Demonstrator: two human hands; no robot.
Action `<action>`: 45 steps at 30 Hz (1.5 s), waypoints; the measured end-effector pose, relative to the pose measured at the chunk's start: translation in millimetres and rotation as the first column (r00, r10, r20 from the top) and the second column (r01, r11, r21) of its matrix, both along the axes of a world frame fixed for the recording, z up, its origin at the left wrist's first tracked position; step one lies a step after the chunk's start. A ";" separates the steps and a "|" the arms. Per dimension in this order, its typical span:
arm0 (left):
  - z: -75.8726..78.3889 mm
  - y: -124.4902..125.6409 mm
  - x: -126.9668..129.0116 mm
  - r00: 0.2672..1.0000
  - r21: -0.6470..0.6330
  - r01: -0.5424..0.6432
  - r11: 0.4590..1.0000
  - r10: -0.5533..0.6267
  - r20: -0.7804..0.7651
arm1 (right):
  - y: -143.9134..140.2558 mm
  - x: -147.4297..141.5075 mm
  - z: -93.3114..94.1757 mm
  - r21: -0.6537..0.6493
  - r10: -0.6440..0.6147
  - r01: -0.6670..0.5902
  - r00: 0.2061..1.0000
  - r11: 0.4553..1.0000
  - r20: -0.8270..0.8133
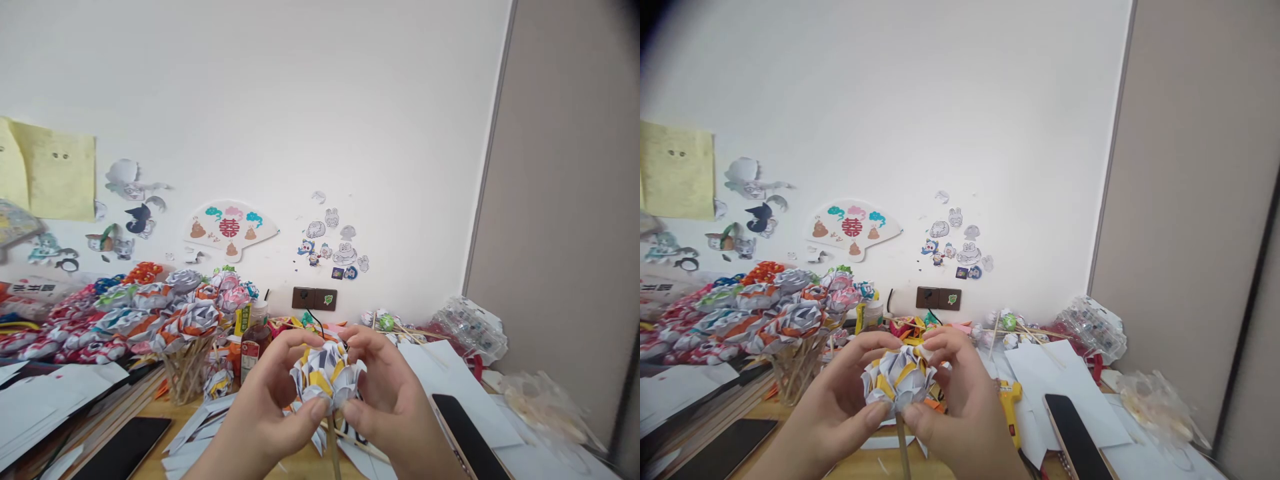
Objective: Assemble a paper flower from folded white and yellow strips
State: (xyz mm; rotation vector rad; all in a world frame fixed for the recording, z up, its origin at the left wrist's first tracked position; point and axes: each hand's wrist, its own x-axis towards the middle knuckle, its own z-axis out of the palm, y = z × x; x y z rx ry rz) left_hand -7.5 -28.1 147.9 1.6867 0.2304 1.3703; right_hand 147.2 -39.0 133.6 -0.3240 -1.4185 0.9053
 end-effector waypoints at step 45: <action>-5.0 -5.5 1.3 0.993 -0.214 0.102 0.971 -0.111 -0.032 | -5.6 -0.8 9.8 -0.261 0.212 -0.205 0.977 0.943 0.000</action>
